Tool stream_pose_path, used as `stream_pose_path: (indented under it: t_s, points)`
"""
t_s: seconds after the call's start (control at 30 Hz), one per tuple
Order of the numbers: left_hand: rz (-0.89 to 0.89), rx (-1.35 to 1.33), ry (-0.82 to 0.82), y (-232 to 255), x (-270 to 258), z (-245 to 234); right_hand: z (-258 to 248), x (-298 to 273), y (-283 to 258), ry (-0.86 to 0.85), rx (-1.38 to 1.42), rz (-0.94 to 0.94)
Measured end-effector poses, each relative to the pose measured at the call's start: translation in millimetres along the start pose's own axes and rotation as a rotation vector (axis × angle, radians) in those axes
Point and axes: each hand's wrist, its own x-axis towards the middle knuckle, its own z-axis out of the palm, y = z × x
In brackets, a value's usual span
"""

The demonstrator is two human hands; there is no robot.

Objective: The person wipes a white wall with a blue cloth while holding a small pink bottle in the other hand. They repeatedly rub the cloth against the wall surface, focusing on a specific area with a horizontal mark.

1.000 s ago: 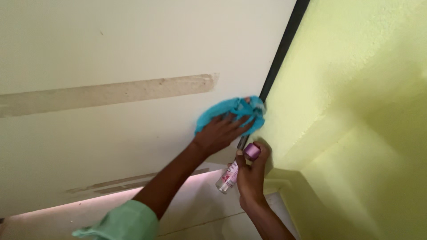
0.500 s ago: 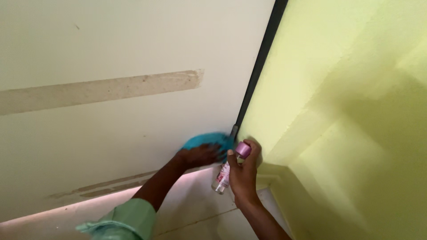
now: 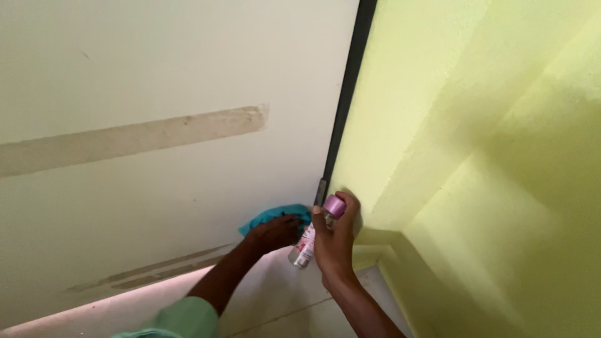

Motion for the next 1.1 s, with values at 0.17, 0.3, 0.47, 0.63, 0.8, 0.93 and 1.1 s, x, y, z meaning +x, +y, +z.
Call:
stream_pose_path:
  t_s: [0.17,0.3,0.47,0.63,0.8,0.93,1.1]
  points:
    - [0.15,-0.143,-0.237,-145.5,54.4,-138.9,7.1,-0.9,-11.9,0.004,0.104,0.034]
    - [-0.1,-0.105,0.03,-237.2,78.8,-222.9,18.6,-10.2,-11.1,0.015,0.037,-0.222]
    - [-0.139,-0.116,0.065,-217.6,71.3,-221.2,22.0,-18.7,-29.7,0.031,0.097,-0.269]
    - [-0.054,-0.425,-0.199,-104.3,23.7,-88.6,25.1,-20.1,-27.7,-0.019,0.034,-0.269]
    - [-0.735,-1.921,-0.148,8.2,-12.0,-0.4,24.6,-23.0,-24.5,-0.112,-0.078,-0.129]
    - [-0.806,-1.963,-0.25,23.7,-28.0,-10.0,19.6,-23.9,-29.1,-0.17,-0.039,-0.129]
    - [-0.466,-1.278,-0.418,1.4,-108.3,-45.2,20.6,-20.8,-29.3,-0.199,-0.112,-0.158]
